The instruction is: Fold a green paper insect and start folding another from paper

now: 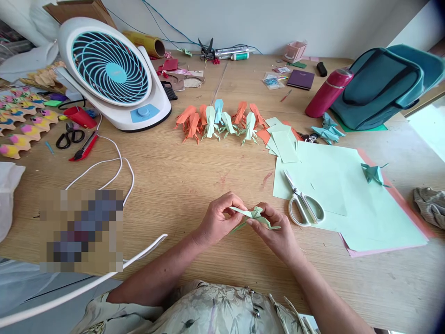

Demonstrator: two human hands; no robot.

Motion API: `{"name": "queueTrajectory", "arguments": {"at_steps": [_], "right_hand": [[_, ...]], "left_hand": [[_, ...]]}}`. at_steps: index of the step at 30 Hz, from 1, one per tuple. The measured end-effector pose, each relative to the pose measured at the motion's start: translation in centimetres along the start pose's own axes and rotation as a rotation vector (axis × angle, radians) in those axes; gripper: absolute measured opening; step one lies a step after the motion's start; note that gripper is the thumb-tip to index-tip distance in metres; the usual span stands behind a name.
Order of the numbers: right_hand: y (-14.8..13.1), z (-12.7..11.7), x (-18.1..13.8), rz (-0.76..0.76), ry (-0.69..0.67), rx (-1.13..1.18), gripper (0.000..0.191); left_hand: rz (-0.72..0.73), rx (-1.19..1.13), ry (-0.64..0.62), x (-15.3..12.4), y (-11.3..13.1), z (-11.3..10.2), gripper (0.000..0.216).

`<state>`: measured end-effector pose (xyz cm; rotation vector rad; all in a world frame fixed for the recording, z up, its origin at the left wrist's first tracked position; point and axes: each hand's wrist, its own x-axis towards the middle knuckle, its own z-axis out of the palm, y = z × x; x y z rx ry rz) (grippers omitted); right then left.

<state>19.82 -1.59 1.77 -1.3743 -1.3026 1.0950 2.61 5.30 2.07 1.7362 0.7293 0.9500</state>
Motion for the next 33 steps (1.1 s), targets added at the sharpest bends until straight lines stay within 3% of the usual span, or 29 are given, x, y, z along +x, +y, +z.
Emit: {"name": "queueTrajectory", "arguments": {"at_steps": [10,19,25,33], "right_hand": [[0.0,0.2,0.1,-0.013,0.035,0.021,0.022],[-0.5,0.3,0.3,-0.012,0.048,0.143,0.020],[-0.6,0.4,0.2,-0.011,0.050,0.138,0.025],[-0.4,0.5,0.1,-0.026,0.039,0.143,0.023]], "left_hand": [[0.268,0.178,0.004,0.2,0.0,-0.5,0.010],[0.350,0.251,-0.016,0.2,0.1,-0.9,0.017],[0.355,0.322,0.061,-0.2,0.1,-0.6,0.009],[0.428,0.367,0.039,-0.4,-0.5,-0.8,0.014]]}}
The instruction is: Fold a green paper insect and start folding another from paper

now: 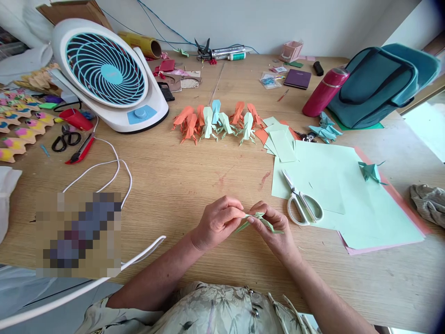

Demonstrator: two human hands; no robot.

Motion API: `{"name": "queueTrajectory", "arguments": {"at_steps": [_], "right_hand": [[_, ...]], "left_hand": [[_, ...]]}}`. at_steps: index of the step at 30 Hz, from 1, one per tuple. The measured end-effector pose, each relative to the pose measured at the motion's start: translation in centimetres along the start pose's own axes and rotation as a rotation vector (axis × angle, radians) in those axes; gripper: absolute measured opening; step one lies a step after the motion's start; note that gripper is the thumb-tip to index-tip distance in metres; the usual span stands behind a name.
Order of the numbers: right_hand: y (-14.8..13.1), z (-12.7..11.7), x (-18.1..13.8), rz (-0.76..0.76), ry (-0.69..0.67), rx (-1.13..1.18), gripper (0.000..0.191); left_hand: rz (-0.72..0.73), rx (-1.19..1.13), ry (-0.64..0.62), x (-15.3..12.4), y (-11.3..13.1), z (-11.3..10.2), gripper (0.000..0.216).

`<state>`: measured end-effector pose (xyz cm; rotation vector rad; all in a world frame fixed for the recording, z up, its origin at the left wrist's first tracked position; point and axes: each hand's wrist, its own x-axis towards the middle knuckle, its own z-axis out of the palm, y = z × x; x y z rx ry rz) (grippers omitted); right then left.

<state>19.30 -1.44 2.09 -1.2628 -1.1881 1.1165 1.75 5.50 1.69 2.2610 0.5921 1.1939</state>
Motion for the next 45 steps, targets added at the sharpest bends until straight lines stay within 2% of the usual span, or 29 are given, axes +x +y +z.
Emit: {"name": "queueTrajectory", "arguments": {"at_steps": [4,10,13,19,31,45], "right_hand": [[0.22,0.05,-0.13,-0.042,0.025,-0.024,0.019],[0.38,-0.03,-0.11,-0.064,0.039,-0.047,0.017],[0.29,-0.12,-0.05,-0.050,0.031,-0.028,0.017],[0.11,-0.08,-0.05,-0.037,0.022,0.016,0.020],[0.19,-0.01,0.15,-0.050,-0.008,0.055,0.018],[0.50,0.04,0.11,-0.046,-0.005,0.053,0.019]], "left_hand": [[0.009,-0.029,-0.009,0.06,0.03,0.13,0.014],[-0.111,-0.086,-0.001,0.20,0.24,0.15,0.012],[-0.126,-0.124,-0.026,0.32,0.25,0.03,0.011],[-0.105,-0.143,-0.022,0.50,0.23,0.03,0.010],[0.062,0.027,-0.024,0.20,-0.09,-0.03,0.017],[0.082,0.087,-0.059,0.08,-0.29,0.30,0.012]]}}
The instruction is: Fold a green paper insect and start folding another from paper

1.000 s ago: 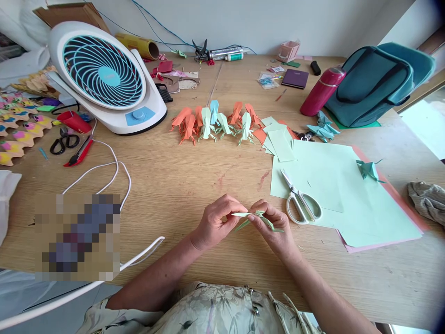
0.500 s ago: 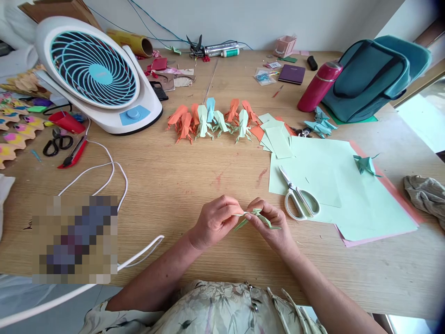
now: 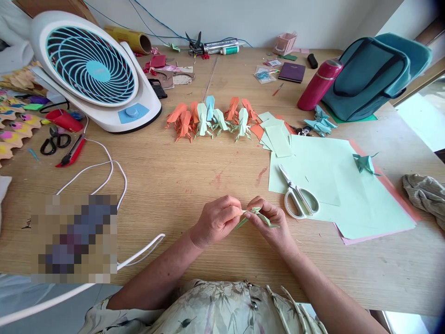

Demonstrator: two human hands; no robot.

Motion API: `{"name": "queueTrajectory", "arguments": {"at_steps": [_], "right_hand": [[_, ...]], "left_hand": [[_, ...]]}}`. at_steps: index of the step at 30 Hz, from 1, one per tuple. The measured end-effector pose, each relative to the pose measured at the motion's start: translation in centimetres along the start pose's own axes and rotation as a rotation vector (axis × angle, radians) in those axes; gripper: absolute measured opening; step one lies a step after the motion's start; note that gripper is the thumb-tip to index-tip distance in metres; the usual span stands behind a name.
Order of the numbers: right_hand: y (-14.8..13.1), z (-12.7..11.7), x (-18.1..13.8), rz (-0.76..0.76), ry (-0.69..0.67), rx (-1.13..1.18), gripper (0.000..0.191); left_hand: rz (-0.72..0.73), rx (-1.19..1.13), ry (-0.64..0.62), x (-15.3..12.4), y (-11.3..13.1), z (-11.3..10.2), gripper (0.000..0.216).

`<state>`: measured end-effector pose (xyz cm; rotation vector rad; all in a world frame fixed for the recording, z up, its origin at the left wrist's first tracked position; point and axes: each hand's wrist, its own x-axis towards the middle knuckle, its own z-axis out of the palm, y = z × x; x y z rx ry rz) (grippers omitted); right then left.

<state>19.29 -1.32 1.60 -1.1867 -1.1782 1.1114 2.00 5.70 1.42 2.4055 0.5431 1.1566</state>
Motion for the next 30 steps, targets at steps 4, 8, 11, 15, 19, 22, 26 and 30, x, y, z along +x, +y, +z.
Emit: {"name": "queueTrajectory", "arguments": {"at_steps": [4,8,11,15,19,22,26,30], "right_hand": [[-0.1,-0.1,0.0,-0.009,-0.006,-0.005,0.019],[-0.1,-0.1,0.0,-0.021,-0.004,-0.009,0.018],[0.0,-0.1,0.0,-0.026,-0.005,-0.019,0.018],[0.0,-0.1,0.0,-0.032,-0.005,-0.030,0.017],[0.0,-0.1,0.0,-0.034,0.000,-0.030,0.018],[-0.1,0.0,0.1,-0.034,0.019,-0.041,0.019],[0.0,-0.2,0.0,-0.032,0.038,-0.071,0.018],[0.3,-0.5,0.0,-0.036,0.045,-0.093,0.017]], "left_hand": [[-0.017,-0.036,0.005,0.1,0.0,0.0,0.012],[-0.034,-0.088,0.043,0.2,0.1,0.0,0.017],[-0.060,-0.125,0.061,0.2,0.2,0.1,0.019],[-0.089,-0.140,0.065,0.1,0.4,0.1,0.018],[-0.119,-0.147,0.076,0.3,0.6,0.0,0.016],[-0.190,-0.155,0.088,0.6,0.9,0.0,0.012],[-0.371,-0.190,0.079,0.7,1.2,-0.1,0.015],[-0.311,-0.232,0.054,0.7,1.1,-0.3,0.005]]}}
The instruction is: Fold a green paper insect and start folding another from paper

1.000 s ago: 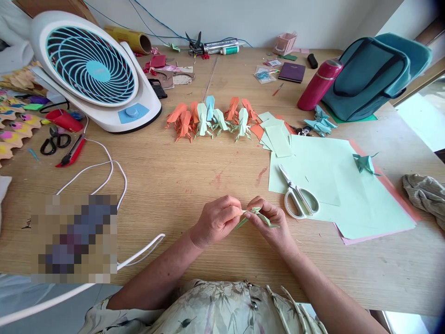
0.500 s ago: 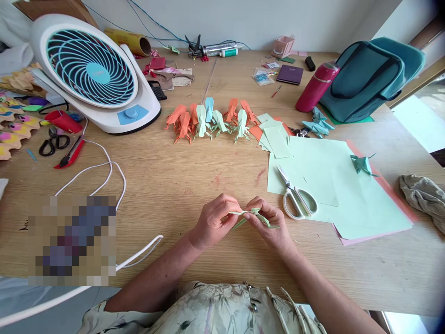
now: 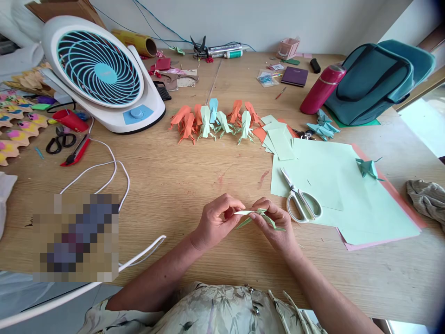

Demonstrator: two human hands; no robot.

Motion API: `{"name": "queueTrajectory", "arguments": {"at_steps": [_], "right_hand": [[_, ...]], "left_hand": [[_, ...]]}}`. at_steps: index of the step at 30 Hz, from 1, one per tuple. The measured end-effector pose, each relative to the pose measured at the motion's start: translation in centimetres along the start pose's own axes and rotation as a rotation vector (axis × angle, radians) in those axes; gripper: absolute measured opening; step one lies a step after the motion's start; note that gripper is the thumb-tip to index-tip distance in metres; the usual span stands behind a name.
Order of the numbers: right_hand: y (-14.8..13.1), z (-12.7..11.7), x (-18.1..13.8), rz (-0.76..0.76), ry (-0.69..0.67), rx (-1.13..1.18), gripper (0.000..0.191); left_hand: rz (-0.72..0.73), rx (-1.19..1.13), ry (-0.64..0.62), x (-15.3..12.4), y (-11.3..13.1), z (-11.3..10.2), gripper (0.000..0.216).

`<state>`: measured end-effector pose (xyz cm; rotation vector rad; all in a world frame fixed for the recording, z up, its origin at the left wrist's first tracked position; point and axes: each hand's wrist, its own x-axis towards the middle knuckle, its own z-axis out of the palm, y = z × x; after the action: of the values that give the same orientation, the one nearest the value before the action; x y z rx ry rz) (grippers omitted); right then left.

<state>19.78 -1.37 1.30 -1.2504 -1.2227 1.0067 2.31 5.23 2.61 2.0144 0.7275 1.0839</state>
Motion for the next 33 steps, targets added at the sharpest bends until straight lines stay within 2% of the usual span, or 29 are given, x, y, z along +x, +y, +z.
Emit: {"name": "queueTrajectory", "arguments": {"at_steps": [3,7,17,27,33], "right_hand": [[-0.1,-0.1,0.0,-0.006,-0.008,0.001,0.016],[-0.6,0.0,0.0,0.006,-0.023,0.008,0.017],[-1.1,0.2,0.1,0.015,-0.020,0.000,0.021],[-1.1,0.4,-0.2,-0.023,0.002,-0.028,0.017],[-1.1,0.2,-0.1,-0.039,0.011,-0.042,0.015]], "left_hand": [[0.123,-0.004,-0.030,0.0,-0.3,-0.2,0.009],[0.214,0.032,-0.044,0.0,-0.7,-0.3,0.016],[0.301,0.170,-0.056,-0.3,-1.0,-0.3,0.014],[0.243,0.122,-0.014,-0.4,-0.7,0.1,0.015],[0.010,-0.043,-0.002,-0.2,0.3,0.4,0.006]]}}
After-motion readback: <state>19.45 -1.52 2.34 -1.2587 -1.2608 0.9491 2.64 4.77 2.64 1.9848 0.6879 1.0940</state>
